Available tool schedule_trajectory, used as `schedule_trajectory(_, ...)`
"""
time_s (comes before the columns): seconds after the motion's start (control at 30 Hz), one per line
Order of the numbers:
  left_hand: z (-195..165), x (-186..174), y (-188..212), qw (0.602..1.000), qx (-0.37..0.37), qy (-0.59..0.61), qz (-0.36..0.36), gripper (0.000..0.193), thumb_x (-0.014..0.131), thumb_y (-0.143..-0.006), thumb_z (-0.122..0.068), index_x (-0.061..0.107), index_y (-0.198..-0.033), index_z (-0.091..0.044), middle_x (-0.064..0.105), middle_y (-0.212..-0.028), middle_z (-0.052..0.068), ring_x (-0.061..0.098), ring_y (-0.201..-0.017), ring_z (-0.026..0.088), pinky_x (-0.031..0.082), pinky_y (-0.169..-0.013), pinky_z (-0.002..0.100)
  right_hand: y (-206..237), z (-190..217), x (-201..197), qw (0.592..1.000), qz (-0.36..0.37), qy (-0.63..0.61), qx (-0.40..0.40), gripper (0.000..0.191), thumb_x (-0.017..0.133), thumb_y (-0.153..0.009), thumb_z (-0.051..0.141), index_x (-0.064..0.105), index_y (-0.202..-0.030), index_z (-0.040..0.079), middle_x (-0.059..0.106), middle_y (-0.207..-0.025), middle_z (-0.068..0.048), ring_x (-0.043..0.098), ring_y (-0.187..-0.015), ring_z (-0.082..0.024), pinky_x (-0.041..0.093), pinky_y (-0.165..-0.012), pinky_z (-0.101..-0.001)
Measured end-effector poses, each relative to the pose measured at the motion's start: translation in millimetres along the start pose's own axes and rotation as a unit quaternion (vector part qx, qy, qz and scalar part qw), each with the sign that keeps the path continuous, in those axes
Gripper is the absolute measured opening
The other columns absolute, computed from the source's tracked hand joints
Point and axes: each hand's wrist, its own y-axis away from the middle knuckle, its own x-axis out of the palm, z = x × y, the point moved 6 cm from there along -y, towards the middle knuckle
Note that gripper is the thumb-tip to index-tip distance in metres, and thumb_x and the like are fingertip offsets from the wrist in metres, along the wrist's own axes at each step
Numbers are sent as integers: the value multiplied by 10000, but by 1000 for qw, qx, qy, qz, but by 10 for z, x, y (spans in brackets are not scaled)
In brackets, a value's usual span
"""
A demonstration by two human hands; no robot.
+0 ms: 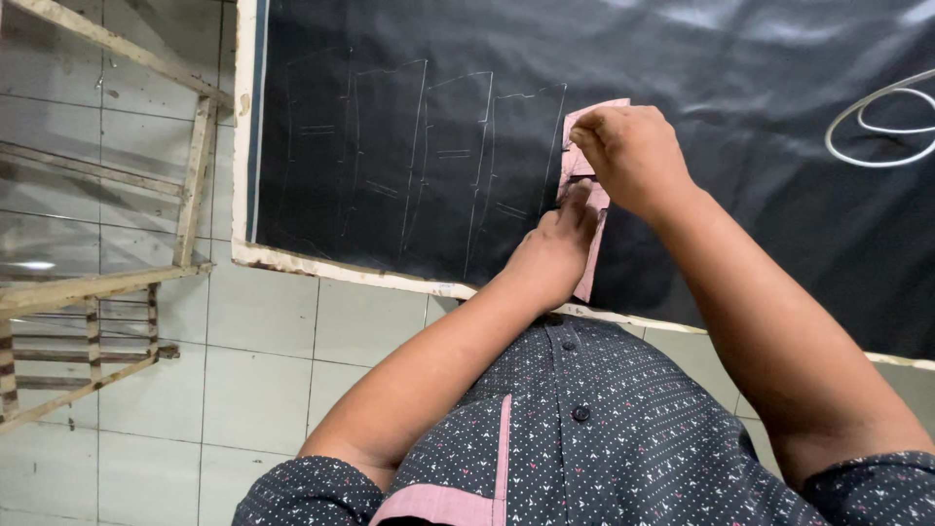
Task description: The person places a pink paper pattern piece on a black sheet on a work table, holds it steady with one hand, and traces around its edges with a pencil, repositioning the pattern piece to trace all sides onto the sheet below.
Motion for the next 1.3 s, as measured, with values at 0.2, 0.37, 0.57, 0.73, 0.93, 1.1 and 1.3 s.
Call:
schedule_trajectory(0.2,-11,1,-5,1000,13,-21,-1,512,581,-831,-42,519,-1330,54,365,-1553,272,639,-975,365,594,-807,428,-92,-13,36,1000,5,16,-24,149,704,-1020,211,745,-1002,69,729,-926,-114,671,-915,-338,484,-883,-442)
schedule_trajectory(0.37,-12,21,-3,999,14,-37,-8,516,595,-814,-45,533,-1321,35,364,-1566,266,645,-985,352,593,-821,420,-211,-69,22,996,-30,52,-63,129,705,-1039,193,741,-1013,72,742,-966,-100,674,-962,-337,466,-930,-446)
schedule_trajectory(0.57,-17,9,9,1000,2,-28,-9,474,589,-861,-55,535,-1325,27,370,-1591,242,647,-1005,341,589,-850,416,-207,-103,-25,995,-67,28,-73,100,710,-1054,167,736,-1045,71,736,-976,-96,677,-993,-333,484,-941,-440)
schedule_trajectory(0.73,-33,-37,-7,1000,10,-28,1,534,582,-829,-42,511,-1351,46,345,-1594,261,642,-1021,347,582,-872,412,-185,-228,-67,997,-56,23,-42,121,722,-1060,178,741,-1021,64,737,-953,-115,683,-924,-348,505,-868,-440)
schedule_trajectory(0.93,-65,-83,-20,998,-2,-32,51,642,637,-770,-23,459,-1381,67,285,-1614,276,636,-1038,363,581,-879,423,-22,-478,-322,990,-105,95,-17,112,714,-1047,142,745,-999,47,733,-983,-143,694,-900,-362,540,-819,-459)
schedule_trajectory(1.1,-81,-110,-31,997,8,-48,57,700,665,-737,-9,430,-1389,86,288,-1606,288,635,-1066,372,589,-861,419,66,-613,-342,990,-117,76,10,118,712,-1055,145,748,-1007,43,735,-987,-152,700,-901,-361,551,-811,-450)
schedule_trajectory(1.3,-57,-63,-29,996,5,-54,75,633,630,-800,-22,436,-1394,77,286,-1617,286,629,-1092,366,586,-881,424,161,-610,-337,991,-121,38,32,138,698,-1069,160,742,-1031,35,726,-989,-164,702,-906,-361,556,-804,-444)
